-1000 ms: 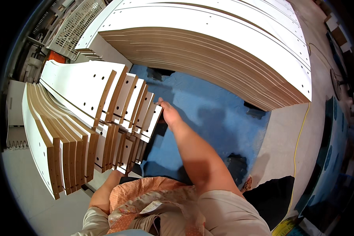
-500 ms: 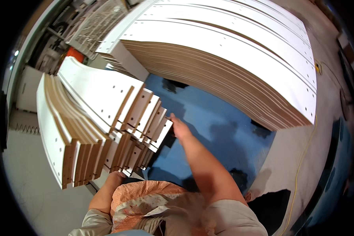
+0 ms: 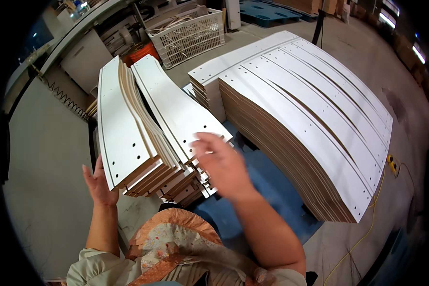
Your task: The person moves a stack of white curved furniture boards from one pile to another on a pallet by hand, then takes individual boards and places them one by one onto a machine surface.
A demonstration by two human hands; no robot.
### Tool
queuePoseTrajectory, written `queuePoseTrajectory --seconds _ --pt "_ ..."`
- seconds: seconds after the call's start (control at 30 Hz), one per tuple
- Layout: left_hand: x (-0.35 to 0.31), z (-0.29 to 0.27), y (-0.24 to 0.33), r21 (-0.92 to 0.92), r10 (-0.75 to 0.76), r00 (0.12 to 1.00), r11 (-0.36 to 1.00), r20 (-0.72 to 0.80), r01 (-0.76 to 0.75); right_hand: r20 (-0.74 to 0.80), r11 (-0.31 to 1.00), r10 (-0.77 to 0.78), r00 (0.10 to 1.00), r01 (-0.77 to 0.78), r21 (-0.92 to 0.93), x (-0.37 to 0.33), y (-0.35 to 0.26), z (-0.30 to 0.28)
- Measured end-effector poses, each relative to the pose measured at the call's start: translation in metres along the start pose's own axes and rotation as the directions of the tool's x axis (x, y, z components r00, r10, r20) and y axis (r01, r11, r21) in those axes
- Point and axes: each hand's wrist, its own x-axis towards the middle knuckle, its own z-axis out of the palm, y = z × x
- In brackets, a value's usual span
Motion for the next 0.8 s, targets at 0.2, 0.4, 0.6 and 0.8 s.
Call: queuePoseTrajectory --seconds 0.2,0.4,0.6,0.8 --pt "-0.008 0.029 -0.014 0.068 -0.044 0.977 0.996 -0.207 0.059 0.248 0.950 0.168 0.954 -0.090 -0.299 0.028 -0.006 0.060" --pt "-0.010 0.052 -0.022 -0.058 -0.085 0.928 0.996 -0.363 0.068 0.233 0.915 0.216 0.948 -0.113 -0.388 0.023 0.004 0.073" --pt "-0.014 0.062 -0.026 -0.038 -0.075 0.904 0.997 -0.421 0.065 0.162 0.915 0.187 0.969 -0.112 -0.386 0.017 -0.006 0.070" --pt "-0.040 0.053 -0.032 0.016 -0.091 0.918 0.994 -0.387 0.106 0.207 0.924 0.101 0.973 -0.015 -0.381 -0.009 -0.013 0.064"
